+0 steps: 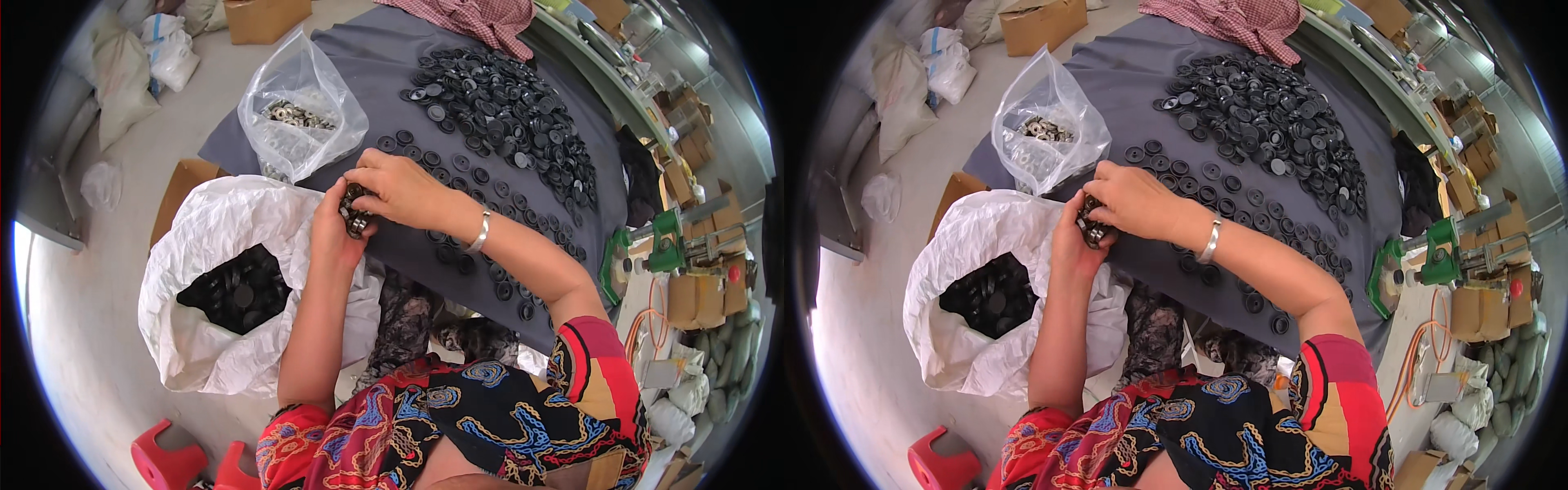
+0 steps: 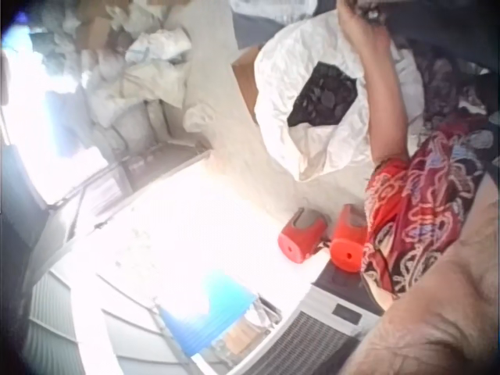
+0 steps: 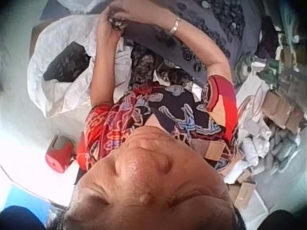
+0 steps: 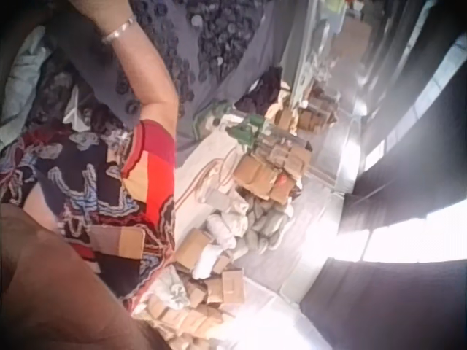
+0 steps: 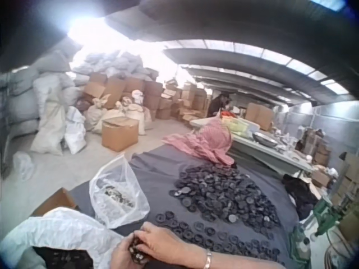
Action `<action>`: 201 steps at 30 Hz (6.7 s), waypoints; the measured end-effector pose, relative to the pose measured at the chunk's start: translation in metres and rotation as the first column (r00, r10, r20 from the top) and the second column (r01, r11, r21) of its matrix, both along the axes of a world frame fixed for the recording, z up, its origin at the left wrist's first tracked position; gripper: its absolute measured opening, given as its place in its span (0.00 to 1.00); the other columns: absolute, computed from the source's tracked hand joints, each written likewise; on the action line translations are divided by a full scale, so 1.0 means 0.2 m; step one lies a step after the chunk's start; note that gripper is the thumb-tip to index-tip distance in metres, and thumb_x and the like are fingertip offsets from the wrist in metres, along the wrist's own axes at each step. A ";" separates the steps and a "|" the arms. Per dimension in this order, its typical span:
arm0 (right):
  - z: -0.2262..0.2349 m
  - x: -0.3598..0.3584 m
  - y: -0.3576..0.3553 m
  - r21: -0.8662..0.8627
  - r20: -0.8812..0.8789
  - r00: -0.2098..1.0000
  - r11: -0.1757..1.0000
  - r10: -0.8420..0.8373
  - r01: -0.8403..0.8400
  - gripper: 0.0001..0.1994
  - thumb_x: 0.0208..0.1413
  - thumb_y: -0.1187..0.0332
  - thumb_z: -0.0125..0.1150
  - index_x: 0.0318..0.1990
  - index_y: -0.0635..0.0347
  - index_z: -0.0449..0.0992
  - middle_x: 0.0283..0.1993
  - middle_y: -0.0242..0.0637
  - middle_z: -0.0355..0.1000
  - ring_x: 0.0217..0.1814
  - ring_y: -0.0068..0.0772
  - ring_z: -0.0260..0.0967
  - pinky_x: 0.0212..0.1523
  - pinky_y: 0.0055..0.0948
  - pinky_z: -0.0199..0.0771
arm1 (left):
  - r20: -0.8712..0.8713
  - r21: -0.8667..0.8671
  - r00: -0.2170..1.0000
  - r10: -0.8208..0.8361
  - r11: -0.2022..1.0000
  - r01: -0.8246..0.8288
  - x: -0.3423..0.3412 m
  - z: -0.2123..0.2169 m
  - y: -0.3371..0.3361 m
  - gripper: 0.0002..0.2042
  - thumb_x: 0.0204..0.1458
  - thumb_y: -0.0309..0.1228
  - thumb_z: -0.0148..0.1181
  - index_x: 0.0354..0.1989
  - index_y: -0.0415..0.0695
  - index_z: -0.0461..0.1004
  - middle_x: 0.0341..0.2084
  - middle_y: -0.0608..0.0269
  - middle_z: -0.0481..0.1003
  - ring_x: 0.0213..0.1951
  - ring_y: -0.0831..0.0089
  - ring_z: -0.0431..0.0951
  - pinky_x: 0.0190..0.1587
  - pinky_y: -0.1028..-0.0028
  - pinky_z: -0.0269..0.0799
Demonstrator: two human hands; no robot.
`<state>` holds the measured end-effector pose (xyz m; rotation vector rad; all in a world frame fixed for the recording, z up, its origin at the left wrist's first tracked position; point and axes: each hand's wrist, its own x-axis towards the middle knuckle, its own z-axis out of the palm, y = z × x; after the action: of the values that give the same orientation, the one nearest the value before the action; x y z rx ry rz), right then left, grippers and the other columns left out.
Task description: The person sits at a table in a workshop and assembles buttons by hand. They pick up black plastic button shells and metal shanks, insert the shanks into the shells, and place the completed buttons in a neat row on the table. The process is repetitive, with the person handling the components one at a time.
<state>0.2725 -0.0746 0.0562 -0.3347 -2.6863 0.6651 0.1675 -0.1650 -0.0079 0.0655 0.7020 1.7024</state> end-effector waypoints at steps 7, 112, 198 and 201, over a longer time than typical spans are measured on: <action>-0.01 0.01 -0.08 0.065 0.043 0.987 0.987 -0.153 0.150 0.11 0.46 0.69 0.61 0.38 0.64 0.76 0.36 0.42 0.67 0.35 0.43 0.69 0.37 0.35 0.70 | -0.012 -0.012 1.000 -0.015 1.000 0.015 0.00 -0.01 0.00 0.09 0.58 0.39 0.48 0.33 0.48 0.69 0.23 0.67 0.73 0.19 0.78 0.73 0.11 0.80 0.56; -0.23 0.18 0.32 0.269 -0.020 0.949 0.913 -0.314 0.307 0.08 0.43 0.64 0.64 0.31 0.56 0.79 0.32 0.33 0.67 0.40 0.34 0.63 0.42 0.33 0.57 | 0.100 0.091 0.995 -0.019 0.996 0.010 -0.01 -0.04 0.00 0.18 0.62 0.41 0.38 0.41 0.38 0.70 0.31 0.52 0.74 0.36 0.57 0.76 0.17 0.76 0.57; 0.02 -0.06 -0.11 0.333 0.252 0.959 0.942 -0.132 0.042 0.10 0.46 0.68 0.58 0.25 0.68 0.75 0.32 0.47 0.69 0.38 0.46 0.68 0.40 0.40 0.70 | -0.018 -0.054 0.995 -0.101 0.994 0.100 0.03 -0.01 -0.01 0.16 0.61 0.48 0.40 0.35 0.51 0.69 0.24 0.70 0.71 0.20 0.77 0.70 0.14 0.78 0.53; -0.01 -0.06 -0.08 0.272 0.267 0.951 0.959 -0.152 0.077 0.09 0.46 0.69 0.57 0.26 0.68 0.76 0.31 0.47 0.69 0.36 0.47 0.69 0.38 0.40 0.70 | -0.034 -0.026 0.994 -0.101 0.995 0.100 0.04 0.00 -0.01 0.17 0.61 0.49 0.40 0.36 0.50 0.69 0.24 0.69 0.72 0.20 0.78 0.70 0.14 0.78 0.53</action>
<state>0.2611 -0.0906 0.0545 -0.5502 -2.9520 0.2393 0.1763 -0.1677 -0.0078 0.1131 0.7336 1.5993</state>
